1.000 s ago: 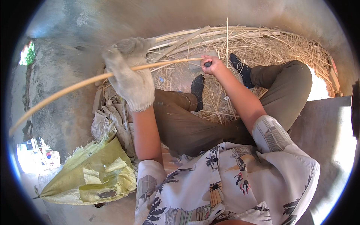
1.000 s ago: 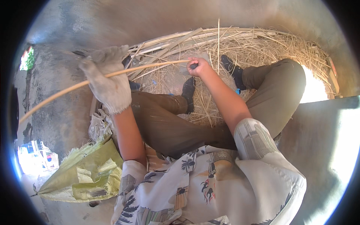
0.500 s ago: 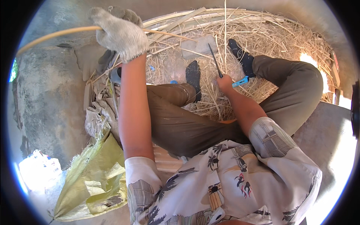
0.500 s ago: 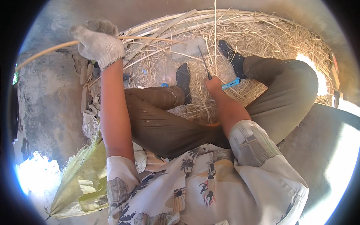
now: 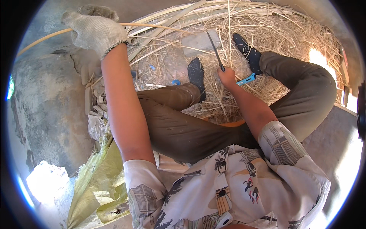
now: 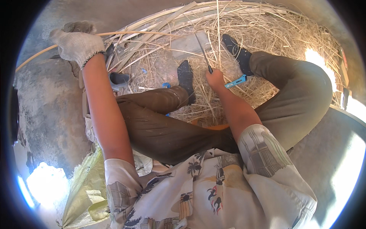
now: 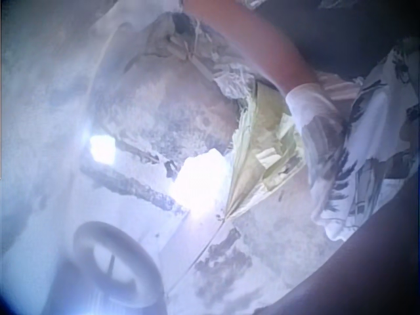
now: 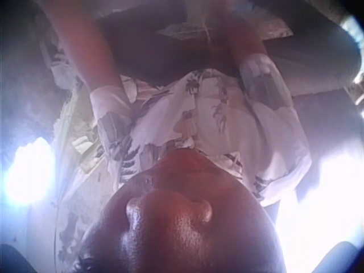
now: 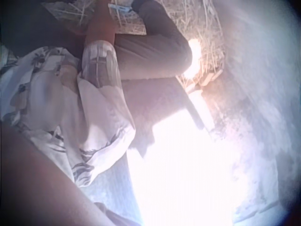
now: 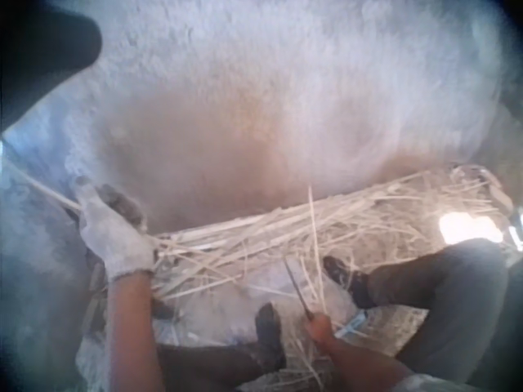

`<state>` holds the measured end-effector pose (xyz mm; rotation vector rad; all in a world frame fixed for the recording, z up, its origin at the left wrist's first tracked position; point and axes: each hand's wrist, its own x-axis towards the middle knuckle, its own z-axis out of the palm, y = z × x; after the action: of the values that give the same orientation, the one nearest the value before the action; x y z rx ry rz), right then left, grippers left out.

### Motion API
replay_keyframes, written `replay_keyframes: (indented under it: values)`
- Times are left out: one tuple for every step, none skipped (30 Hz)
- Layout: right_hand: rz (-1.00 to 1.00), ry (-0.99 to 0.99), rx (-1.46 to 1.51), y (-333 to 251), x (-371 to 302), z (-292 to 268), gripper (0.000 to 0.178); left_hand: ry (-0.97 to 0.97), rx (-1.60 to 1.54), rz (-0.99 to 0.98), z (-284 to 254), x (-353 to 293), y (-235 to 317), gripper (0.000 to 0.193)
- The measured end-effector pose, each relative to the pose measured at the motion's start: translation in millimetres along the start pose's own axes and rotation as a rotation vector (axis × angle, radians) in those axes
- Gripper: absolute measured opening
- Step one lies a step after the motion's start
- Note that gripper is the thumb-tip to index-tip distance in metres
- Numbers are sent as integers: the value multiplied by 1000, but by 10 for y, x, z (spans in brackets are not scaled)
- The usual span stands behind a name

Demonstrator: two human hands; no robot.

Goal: The person sits on the floor and uses a knife to split long bamboo strips into thinner pieces. They hold the bamboo with gloved hands and carefully shave the material, occasionally adjusting the strips and discarding the offcuts.

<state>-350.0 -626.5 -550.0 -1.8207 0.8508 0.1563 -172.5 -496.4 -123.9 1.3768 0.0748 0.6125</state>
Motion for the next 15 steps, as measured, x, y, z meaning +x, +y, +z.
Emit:
replay_keyframes:
  values:
    - [-20, 20, -39, 37, -2, 23, 38, -24, -6, 25, -12, 33, -4, 72]
    - [-41, 39, -78, 71, -3, 47, 39, 14, 15, 15, -22, 25, -22, 70]
    - [-35, 31, -87, 60, -12, 39, 39, 51, 30, 6, -3, -15, -13, 69]
    - [-29, 23, -97, 53, -31, 31, 39, 89, 47, -6, 6, -56, -4, 68]
    - [-24, 14, -107, 44, -51, 27, 39, 106, 48, -8, 15, -49, -12, 67]
    - [-20, 12, -102, 36, -55, 15, 39, 108, 43, -10, 22, -51, -25, 65]
    - [-17, 9, -97, 26, -58, 5, 40, 105, 36, -10, 17, -36, -42, 64]
    - [-14, 6, -92, 15, -53, -1, 40, 97, 28, -16, 20, -18, -51, 62]
    - [-28, 8, -85, 26, -34, 15, 40, 90, 16, -17, 13, 7, -62, 61]
    - [-42, 10, -78, 28, -8, 43, 40, 81, 7, -18, 6, 24, -64, 59]
    - [-56, 10, -71, 26, 32, 62, 40, 76, 0, -28, 10, 36, -78, 58]
    - [-78, 7, -85, -6, 117, 59, 40, 65, -12, -43, 19, 55, -110, 56]
    - [-101, 5, -95, -80, 244, 68, 39, 46, -25, -52, 26, 54, -128, 55]
    - [-123, 3, -105, -169, 382, 82, 39, 20, -42, -58, 41, 78, -201, 50]
    - [-239, 29, -123, -353, 519, 73, 39, -3, -56, -61, 40, 108, -282, 46]
